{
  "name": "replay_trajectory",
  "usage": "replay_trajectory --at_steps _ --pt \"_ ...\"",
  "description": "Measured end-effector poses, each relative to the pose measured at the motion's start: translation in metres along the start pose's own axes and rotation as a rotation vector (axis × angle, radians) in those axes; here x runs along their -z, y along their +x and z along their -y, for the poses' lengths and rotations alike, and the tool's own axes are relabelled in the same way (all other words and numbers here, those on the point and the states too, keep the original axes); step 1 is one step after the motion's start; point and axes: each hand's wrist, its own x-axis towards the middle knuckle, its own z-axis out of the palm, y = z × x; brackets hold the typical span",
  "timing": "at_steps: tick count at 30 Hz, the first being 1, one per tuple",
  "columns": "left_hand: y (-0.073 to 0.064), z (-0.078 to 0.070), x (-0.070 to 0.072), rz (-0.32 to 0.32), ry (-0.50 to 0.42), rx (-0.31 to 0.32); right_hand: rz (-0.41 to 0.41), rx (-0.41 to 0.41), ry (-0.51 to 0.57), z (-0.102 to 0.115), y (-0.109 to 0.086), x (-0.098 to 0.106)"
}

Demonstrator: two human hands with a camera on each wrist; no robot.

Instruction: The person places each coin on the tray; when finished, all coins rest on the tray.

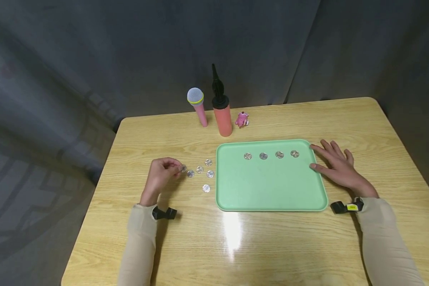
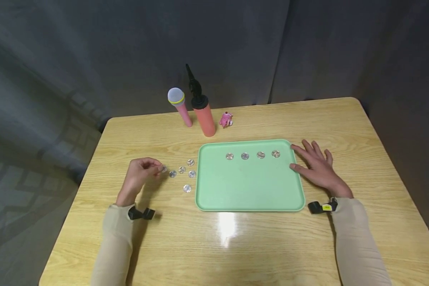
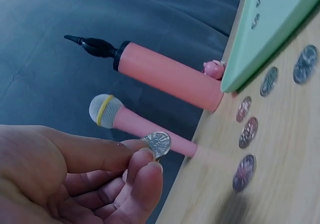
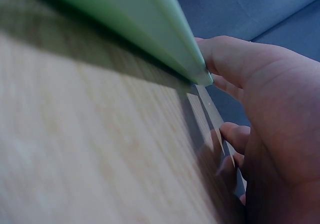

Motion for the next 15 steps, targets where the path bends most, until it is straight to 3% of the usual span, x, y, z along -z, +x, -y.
replay_trajectory --at_steps 8,15 --pt "0.009 -0.012 -0.012 0.023 -0.061 -0.021 -0.002 0.010 0.003 -0.002 0.000 0.001" --pt "0.025 -0.023 -0.030 0.048 -0.116 -0.050 -0.002 0.011 0.007 -0.001 -0.001 0.000"
